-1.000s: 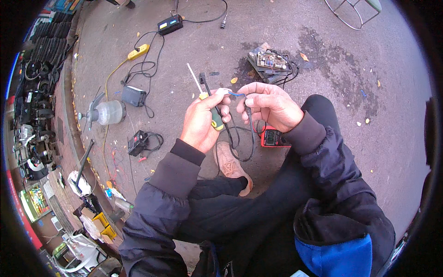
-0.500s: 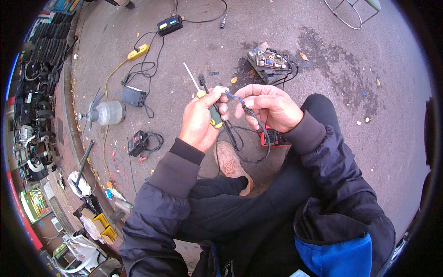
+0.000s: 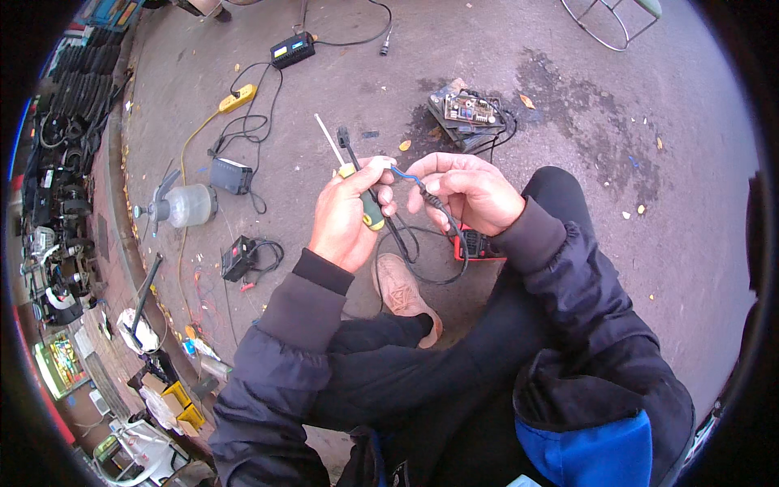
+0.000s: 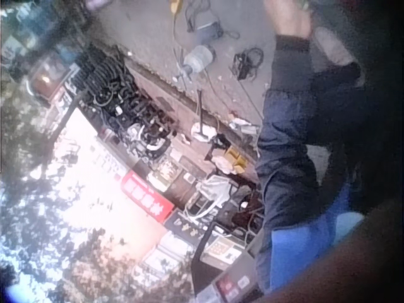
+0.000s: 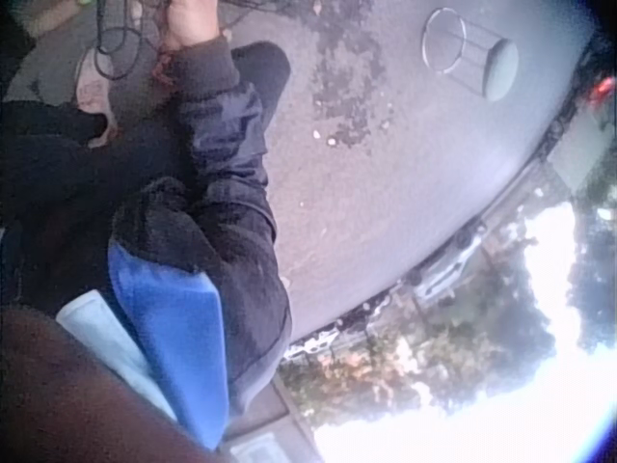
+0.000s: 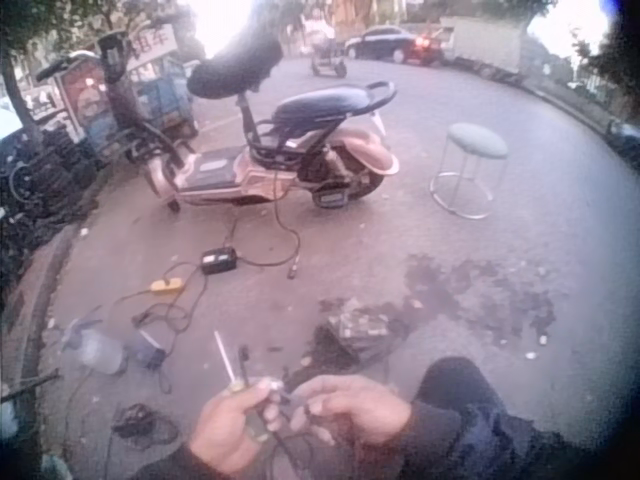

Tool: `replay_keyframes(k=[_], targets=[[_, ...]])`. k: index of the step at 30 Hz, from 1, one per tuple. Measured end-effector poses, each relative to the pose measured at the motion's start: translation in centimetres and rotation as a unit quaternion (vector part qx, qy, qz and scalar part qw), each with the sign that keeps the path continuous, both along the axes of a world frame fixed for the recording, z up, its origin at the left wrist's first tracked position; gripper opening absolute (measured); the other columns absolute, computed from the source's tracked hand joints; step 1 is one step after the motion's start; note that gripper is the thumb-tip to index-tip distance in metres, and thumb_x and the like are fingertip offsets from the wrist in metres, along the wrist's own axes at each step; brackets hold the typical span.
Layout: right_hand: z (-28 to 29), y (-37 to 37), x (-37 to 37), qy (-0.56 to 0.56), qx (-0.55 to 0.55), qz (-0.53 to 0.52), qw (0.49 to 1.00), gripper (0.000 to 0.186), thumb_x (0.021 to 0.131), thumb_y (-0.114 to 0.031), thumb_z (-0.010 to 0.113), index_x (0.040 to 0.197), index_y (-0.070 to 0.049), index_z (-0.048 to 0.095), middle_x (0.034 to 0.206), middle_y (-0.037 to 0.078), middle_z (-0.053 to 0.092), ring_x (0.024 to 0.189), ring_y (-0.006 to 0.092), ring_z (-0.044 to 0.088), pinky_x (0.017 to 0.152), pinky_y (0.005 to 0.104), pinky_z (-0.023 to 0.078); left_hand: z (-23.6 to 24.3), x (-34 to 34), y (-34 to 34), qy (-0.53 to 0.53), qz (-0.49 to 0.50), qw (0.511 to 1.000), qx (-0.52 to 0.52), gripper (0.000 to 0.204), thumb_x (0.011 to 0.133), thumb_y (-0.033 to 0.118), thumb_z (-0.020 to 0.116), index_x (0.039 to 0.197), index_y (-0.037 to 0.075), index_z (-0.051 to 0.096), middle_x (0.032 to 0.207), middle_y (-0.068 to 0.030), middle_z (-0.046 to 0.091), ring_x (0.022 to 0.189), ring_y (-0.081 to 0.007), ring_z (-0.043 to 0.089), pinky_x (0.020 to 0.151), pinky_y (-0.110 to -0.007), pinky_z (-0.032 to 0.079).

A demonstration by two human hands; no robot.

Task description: The person uses a screwdriver to remove and reattach the scooter seat, then tests a small electrical component with a multimeter. They manipulate wires and connectors while seated on the ground.

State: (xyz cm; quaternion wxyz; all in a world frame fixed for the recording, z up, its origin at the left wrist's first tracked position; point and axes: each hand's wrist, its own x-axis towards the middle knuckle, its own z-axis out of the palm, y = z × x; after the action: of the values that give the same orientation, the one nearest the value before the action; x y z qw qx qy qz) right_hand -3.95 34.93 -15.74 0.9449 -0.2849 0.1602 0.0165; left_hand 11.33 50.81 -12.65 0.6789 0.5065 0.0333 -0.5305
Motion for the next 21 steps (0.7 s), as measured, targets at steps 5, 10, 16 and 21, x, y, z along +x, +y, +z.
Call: replay_keyframes(k=[5,10,16,21], targets=[[0.04,0.11,-0.03,-0.017,0.015,-0.004,1.000,0.029,0.096,-0.003,0.058,0.124,0.005,0.060,0.100,0.022,0.074,0.067,0.0206,0.065,0.059,0.0312,0.052,0.03,-0.01,0.10,0.003,0.000,1.000,-0.002,0.018,0.105,0.016,0.062,0.115,0.000,0.064,0.094,-0.0048,0.063,0.073,-0.0122,0.059,0.065,-0.030,0.049],[-0.05,0.03,-0.05,-0.010,0.010,-0.002,1.000,0.029,0.096,-0.003,0.058,0.124,0.005,0.060,0.099,0.021,0.074,0.067,0.0201,0.066,0.058,0.0310,0.053,0.09,-0.08,0.04,0.003,0.003,1.000,0.002,0.018,0.106,0.016,0.062,0.115,0.000,0.064,0.094,-0.0047,0.063,0.073,-0.0121,0.059,0.065,-0.030,0.049],[-0.31,0.00,-0.02,-0.005,-0.005,0.003,1.000,0.030,0.096,-0.004,0.057,0.125,0.005,0.059,0.100,0.020,0.074,0.067,0.0200,0.066,0.058,0.0312,0.053,0.07,-0.04,0.03,0.004,0.000,1.000,0.002,0.018,0.106,0.015,0.062,0.115,0.000,0.064,0.093,-0.0046,0.063,0.073,-0.0122,0.059,0.065,-0.030,0.049],[-0.39,0.25,0.02,0.012,-0.047,-0.004,0.999,0.028,0.099,-0.007,0.061,0.125,0.002,0.058,0.099,0.016,0.073,0.070,0.0189,0.067,0.063,0.0301,0.054,0.11,-0.31,-0.04,-0.026,-0.011,1.000,0.006,0.019,0.105,0.016,0.062,0.115,0.000,0.065,0.093,-0.0031,0.063,0.074,-0.0118,0.058,0.066,-0.029,0.048]])
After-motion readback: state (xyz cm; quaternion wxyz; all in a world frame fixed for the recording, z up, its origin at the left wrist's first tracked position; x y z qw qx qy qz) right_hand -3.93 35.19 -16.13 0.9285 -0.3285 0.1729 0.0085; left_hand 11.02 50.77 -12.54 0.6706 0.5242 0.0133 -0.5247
